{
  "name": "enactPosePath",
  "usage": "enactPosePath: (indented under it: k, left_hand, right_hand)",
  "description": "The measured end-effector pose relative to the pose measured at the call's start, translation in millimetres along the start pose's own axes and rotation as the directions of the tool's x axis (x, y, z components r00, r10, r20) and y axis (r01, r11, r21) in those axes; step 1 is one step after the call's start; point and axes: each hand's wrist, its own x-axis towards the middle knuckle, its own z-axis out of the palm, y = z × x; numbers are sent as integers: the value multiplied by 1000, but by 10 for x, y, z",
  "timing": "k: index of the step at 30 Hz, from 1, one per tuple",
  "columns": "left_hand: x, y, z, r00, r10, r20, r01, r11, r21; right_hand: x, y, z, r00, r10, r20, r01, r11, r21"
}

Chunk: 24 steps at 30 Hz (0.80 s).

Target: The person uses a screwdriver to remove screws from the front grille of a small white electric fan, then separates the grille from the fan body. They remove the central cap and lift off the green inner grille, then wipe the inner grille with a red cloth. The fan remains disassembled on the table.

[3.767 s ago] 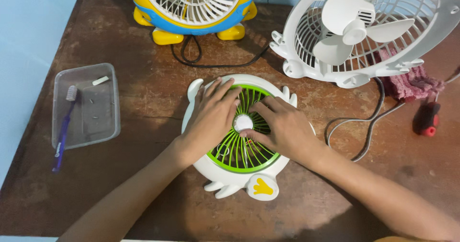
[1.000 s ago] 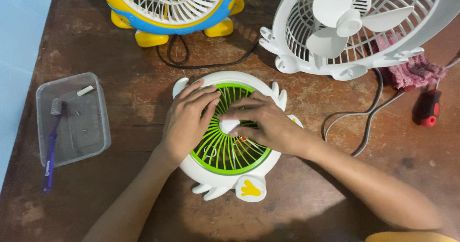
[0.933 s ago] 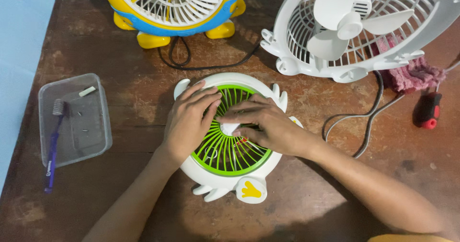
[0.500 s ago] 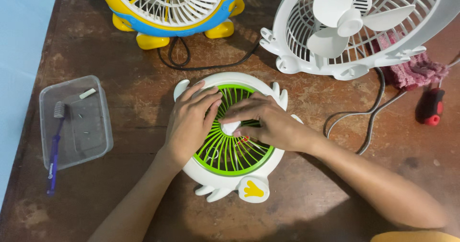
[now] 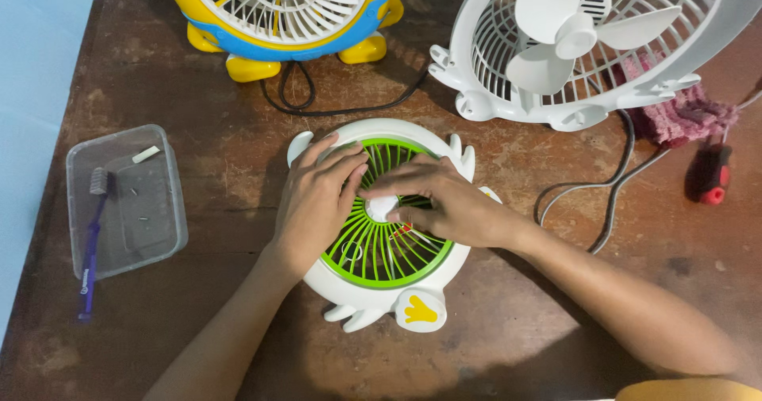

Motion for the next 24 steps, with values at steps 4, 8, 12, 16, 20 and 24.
enactPosePath:
  k: [4,8,12,16,20,24]
  left_hand:
    - [-24,-1,-14,1000,2,1,-2,1000,-16]
    - [-22,-5,3,1000,-11,-5,11,1000,-19]
    - [-19,-7,16,1000,-14,6,14,1000,-15]
    - [-30,-1,-24,1000,-15,20,15,1000,-14]
    - [-14,21,-20,1000,-25,7,25,1000,-9]
    - [-16,19,-17,1000,-24,-1,24,1000,-19]
  right_hand:
    - [10,-59,73,987,106,-122,-109,994,-19]
    - [45,-41,138,956,289,-48,-292,950,-111]
    - [21,48,19,1000,-16,-14,15,997,-78]
    - [-7,9,23,998,-18,-52,15,998,-57]
    - [10,-84,130,942,332,-49,-335,920,-201]
    - [31,-57,-2,1000,-12,-12,9,976,-218]
